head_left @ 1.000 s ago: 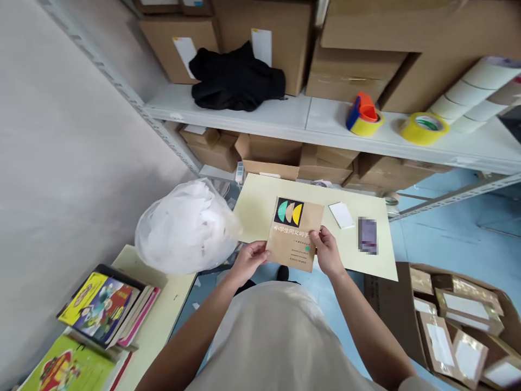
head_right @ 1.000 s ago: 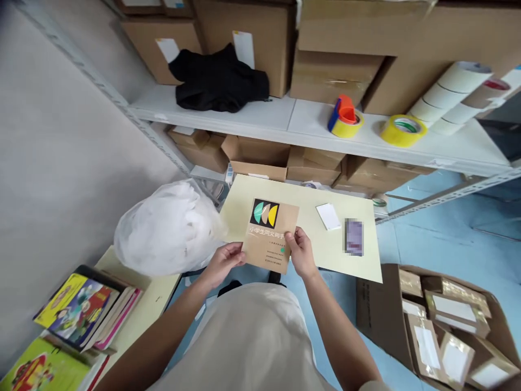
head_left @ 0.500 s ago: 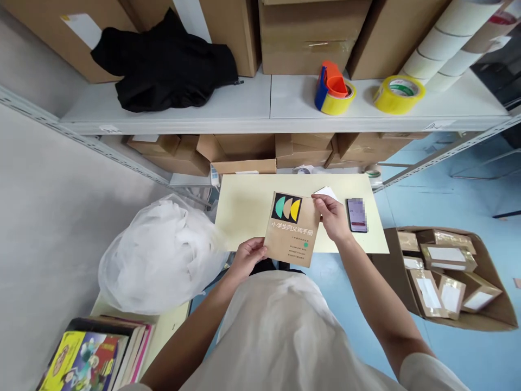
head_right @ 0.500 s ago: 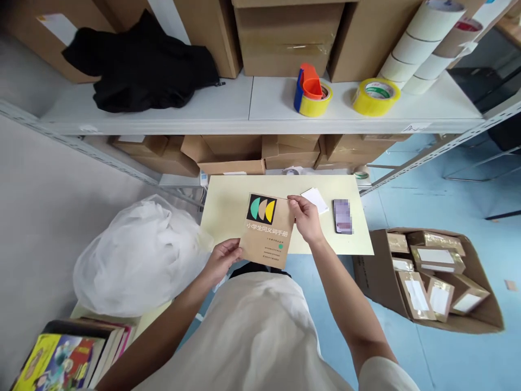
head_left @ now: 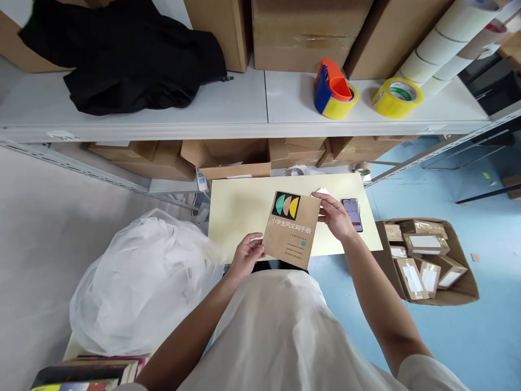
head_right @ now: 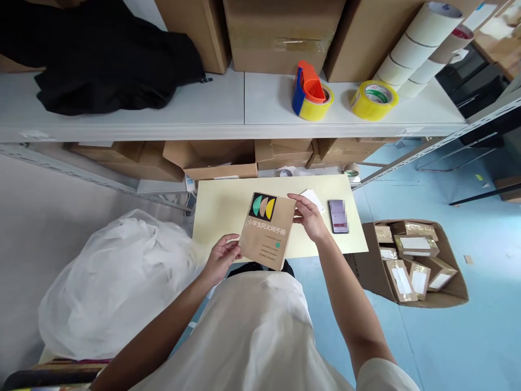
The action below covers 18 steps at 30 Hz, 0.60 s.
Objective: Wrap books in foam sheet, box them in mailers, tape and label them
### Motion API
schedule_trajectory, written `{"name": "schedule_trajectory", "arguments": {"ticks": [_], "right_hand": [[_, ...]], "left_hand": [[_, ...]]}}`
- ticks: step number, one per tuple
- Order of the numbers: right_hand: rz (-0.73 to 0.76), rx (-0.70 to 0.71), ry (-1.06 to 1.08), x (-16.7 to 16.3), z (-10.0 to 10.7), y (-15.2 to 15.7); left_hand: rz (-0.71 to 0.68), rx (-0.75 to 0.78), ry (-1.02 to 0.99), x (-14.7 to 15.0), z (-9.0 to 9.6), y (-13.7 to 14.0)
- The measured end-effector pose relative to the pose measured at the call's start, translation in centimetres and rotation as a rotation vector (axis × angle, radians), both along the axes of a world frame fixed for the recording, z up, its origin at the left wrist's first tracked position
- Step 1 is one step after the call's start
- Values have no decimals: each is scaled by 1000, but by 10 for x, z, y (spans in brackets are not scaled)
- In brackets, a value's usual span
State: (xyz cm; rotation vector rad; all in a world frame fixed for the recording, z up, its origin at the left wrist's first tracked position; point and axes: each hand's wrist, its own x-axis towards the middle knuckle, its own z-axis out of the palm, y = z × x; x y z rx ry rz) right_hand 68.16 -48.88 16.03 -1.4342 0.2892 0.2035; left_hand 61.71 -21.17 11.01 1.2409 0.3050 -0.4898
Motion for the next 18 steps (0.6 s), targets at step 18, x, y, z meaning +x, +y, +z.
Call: {"name": "schedule_trajectory", "arguments": {"ticks": [18], "right_hand": [[449, -383, -423, 67, 41, -28]], "left_hand": [[-45, -191, -113, 13, 35, -54]]}}
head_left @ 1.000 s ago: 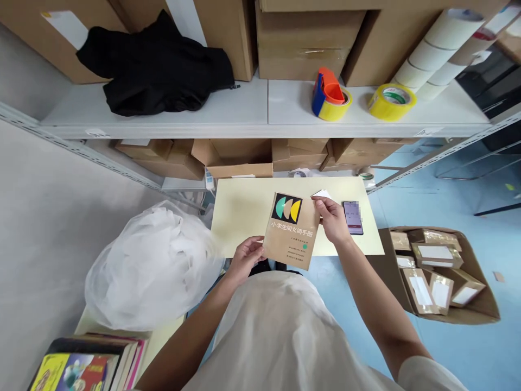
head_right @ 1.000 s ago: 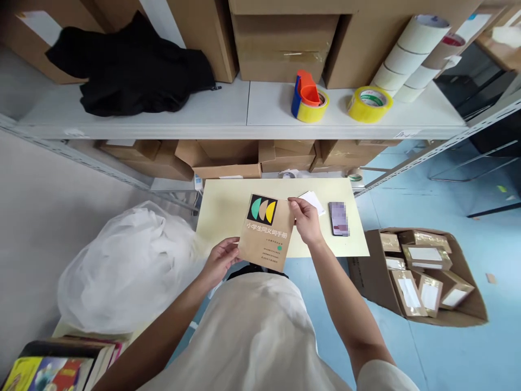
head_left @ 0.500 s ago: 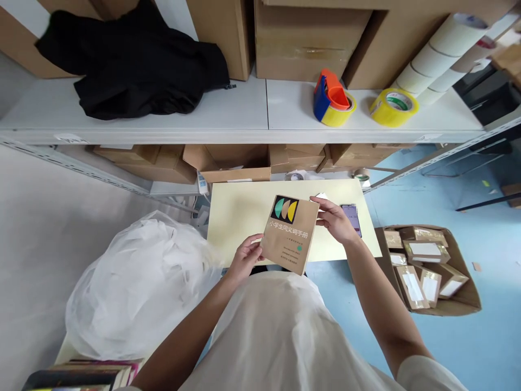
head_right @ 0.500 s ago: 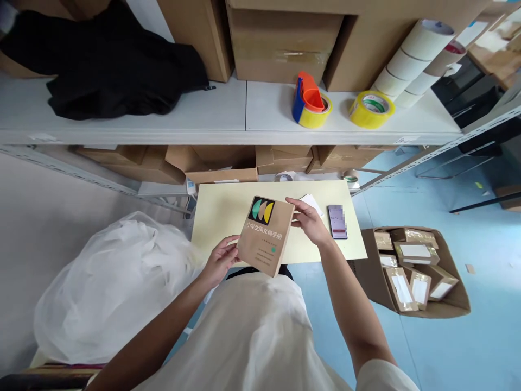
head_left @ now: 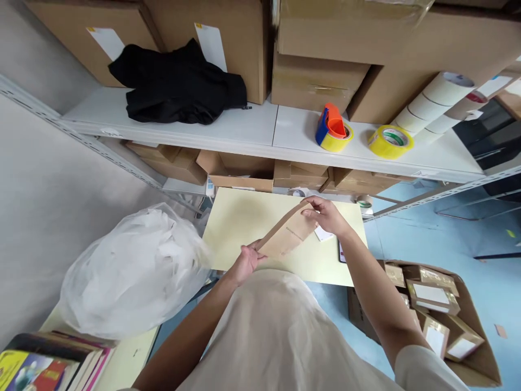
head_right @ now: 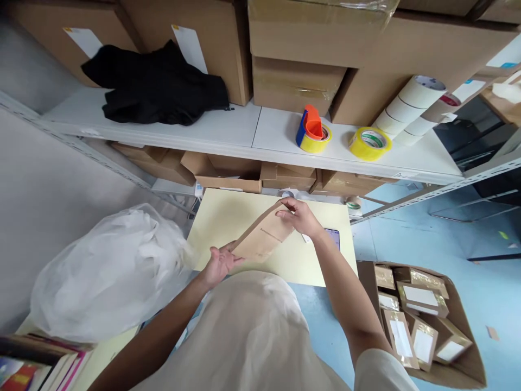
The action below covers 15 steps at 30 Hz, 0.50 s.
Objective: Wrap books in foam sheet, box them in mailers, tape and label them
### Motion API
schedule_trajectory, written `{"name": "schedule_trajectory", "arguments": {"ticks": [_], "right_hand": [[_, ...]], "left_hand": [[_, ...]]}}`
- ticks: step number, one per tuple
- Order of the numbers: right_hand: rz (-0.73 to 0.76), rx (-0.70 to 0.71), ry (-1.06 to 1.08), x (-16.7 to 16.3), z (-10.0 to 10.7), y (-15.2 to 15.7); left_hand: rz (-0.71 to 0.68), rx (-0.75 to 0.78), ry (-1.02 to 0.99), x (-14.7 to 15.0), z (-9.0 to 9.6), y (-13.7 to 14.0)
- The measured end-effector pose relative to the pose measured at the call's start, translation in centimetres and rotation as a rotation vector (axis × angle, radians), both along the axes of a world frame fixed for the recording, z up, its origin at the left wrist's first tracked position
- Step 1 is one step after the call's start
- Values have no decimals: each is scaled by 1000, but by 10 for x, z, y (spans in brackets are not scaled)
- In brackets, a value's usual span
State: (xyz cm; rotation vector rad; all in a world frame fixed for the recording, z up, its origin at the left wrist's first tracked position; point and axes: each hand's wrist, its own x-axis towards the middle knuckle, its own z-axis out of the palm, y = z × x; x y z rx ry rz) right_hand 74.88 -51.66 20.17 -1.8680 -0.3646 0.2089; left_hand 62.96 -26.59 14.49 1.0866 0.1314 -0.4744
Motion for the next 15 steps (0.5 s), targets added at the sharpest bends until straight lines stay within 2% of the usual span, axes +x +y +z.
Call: {"name": "schedule_trajectory", "arguments": {"ticks": [3, 6, 9, 11, 13, 15], "right_hand": [[25, -19, -20, 6, 0, 17], [-9, -49, -32, 10, -1, 26], [-20, -62, 34, 10, -1, 13], [34, -54, 155, 8, -1, -4], [58, -6, 290, 2, -4, -21], [-11, 84, 370, -6, -8, -30]], "left_hand": [[88, 300, -104, 1, 3, 2], [149, 441, -150, 0, -1, 1], [183, 445, -95, -4, -6, -1], [186, 406, -28, -8, -8, -2], [184, 342, 30, -12, -8, -2], [185, 282, 69, -14, -7, -2]]}}
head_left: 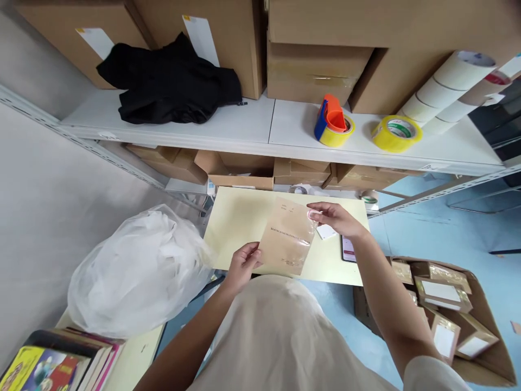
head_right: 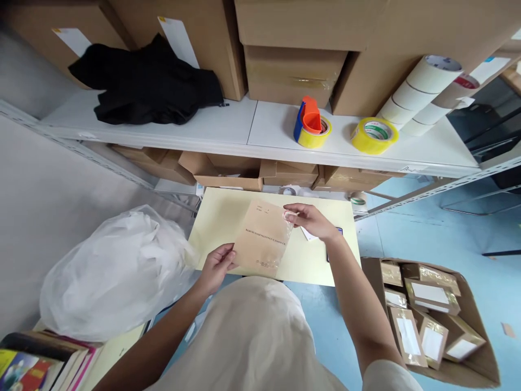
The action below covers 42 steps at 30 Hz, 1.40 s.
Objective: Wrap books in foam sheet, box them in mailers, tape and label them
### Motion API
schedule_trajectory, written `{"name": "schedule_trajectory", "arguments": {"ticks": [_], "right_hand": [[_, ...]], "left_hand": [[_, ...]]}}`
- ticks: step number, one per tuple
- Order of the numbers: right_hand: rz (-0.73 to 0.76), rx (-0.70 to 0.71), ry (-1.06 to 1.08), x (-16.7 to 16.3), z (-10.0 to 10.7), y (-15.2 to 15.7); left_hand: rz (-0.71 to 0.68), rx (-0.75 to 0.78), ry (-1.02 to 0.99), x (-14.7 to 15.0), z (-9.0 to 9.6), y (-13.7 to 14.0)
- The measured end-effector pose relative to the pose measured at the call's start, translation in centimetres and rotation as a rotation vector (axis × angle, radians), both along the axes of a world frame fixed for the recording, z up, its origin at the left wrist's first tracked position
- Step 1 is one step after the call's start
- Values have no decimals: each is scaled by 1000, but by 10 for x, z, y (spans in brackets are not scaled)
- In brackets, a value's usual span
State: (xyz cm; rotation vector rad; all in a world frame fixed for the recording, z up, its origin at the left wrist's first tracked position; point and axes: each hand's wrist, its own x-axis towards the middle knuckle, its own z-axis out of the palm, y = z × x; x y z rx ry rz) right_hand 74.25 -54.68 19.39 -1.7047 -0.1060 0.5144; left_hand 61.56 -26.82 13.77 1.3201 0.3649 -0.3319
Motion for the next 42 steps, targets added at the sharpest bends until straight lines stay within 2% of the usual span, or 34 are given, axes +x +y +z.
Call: {"name": "schedule_trajectory", "arguments": {"ticks": [3, 6, 10, 20, 25, 29, 31, 34, 39, 42], "right_hand": [[-227, 128, 16, -13, -7, 1], [-355, 212, -19, -21, -9, 6], [-374, 219, -41, -24, -5, 7], [-367, 217, -7, -30, -6, 14], [-336, 245, 11, -28, -10, 16], [-285, 343, 12, -29, -12, 11], [-252, 337, -36, -30, -9, 9], [-162, 251, -191, -27, 1, 8], [26, -31, -557, -15, 26, 16], [134, -45, -620, -9, 35, 25]], "left_hand": [[-2, -55, 28, -1, 3, -1], [-42, -107, 40, -2, 8, -2], [-97, -58, 48, -4, 10, -2], [-33, -31, 10, -16, 2, 7], [26, -85, 14, -18, -6, 7], [48, -204, 46, -16, -6, 6], [45, -268, 71, -15, -5, 6], [34, -351, 112, -13, -4, 4], [-16, -424, 169, -10, -3, -5], [-115, -429, 225, -11, -1, -10]]}}
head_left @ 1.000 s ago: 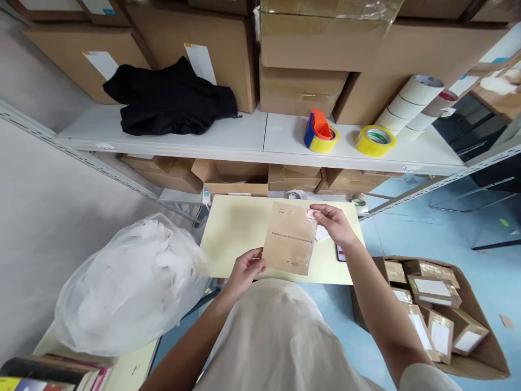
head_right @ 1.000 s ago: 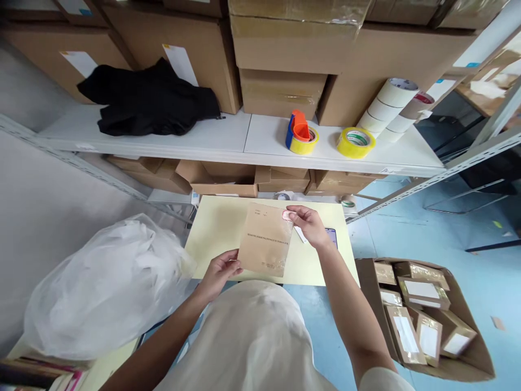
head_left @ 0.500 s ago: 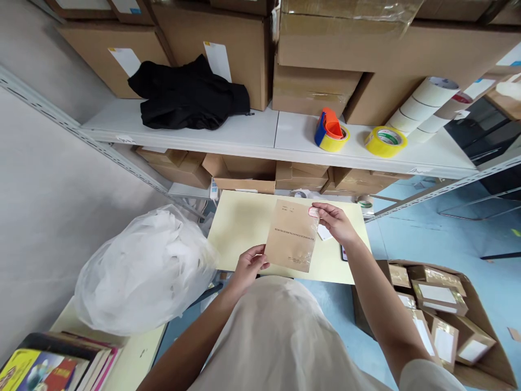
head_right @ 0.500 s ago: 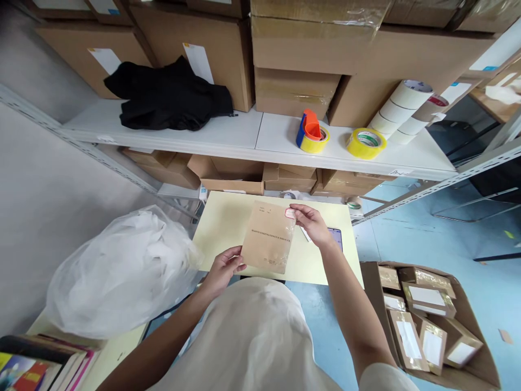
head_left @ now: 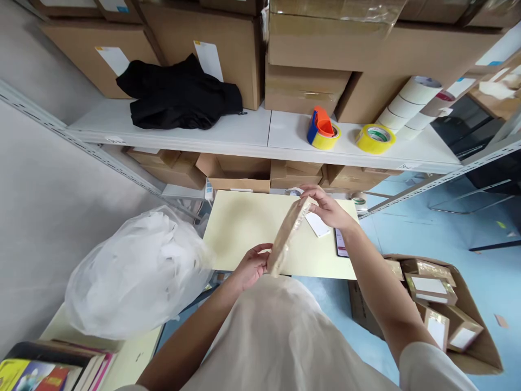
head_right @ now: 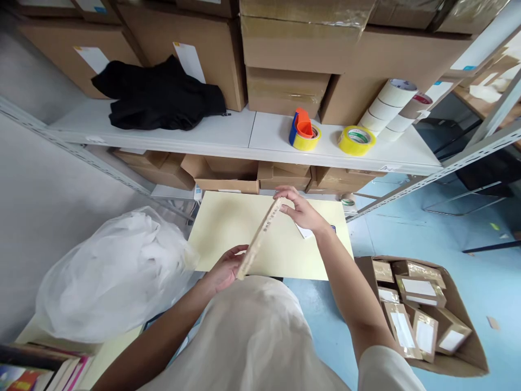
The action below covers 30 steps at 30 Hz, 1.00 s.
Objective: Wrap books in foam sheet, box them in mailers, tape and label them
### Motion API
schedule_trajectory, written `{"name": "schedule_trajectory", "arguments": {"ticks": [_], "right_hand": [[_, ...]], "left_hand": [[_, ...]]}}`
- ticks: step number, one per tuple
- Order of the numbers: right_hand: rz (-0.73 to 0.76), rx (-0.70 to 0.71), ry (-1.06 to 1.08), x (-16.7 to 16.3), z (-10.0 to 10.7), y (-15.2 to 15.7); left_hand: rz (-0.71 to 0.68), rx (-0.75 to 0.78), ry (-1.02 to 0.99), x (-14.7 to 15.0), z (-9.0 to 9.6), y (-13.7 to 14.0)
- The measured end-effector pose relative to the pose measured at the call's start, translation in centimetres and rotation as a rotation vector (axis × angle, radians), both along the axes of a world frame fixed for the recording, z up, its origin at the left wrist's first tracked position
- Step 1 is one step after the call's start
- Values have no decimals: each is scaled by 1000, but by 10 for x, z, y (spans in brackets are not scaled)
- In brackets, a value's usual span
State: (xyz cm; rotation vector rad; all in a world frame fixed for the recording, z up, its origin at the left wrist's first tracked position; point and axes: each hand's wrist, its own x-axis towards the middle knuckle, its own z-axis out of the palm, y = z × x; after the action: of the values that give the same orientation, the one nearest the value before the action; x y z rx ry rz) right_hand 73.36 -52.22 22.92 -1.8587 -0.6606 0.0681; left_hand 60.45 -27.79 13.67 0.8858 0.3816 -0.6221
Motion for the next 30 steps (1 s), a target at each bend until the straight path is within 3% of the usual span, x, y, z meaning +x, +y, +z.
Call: {"name": "schedule_trajectory", "arguments": {"ticks": [3, 7, 10, 16, 21, 24, 26, 30], "right_hand": [[57, -5, 115, 3, 2, 11], [10, -71, 169, 7, 0, 20], [8, -165, 169, 11, -2, 24], [49, -251, 99, 13, -9, 48], [-99, -283, -23, 1, -7, 46], [-309, -208, -66, -16, -12, 24], [-407, -110, 56, -34, -22, 10], [-256, 175, 501, -77, -48, 6]], "left_hand": [[-56, 56, 14, -3, 1, 0], [92, 37, -62, -1, 6, 15], [68, 37, -153, 5, 14, 28], [-122, 451, -424, 16, 23, 21], [-102, 380, -412, 14, 22, 13], [-49, 340, -377, 12, 22, 15], [-23, 343, -346, 14, 22, 17], [-31, 338, -331, 18, 21, 18]]}}
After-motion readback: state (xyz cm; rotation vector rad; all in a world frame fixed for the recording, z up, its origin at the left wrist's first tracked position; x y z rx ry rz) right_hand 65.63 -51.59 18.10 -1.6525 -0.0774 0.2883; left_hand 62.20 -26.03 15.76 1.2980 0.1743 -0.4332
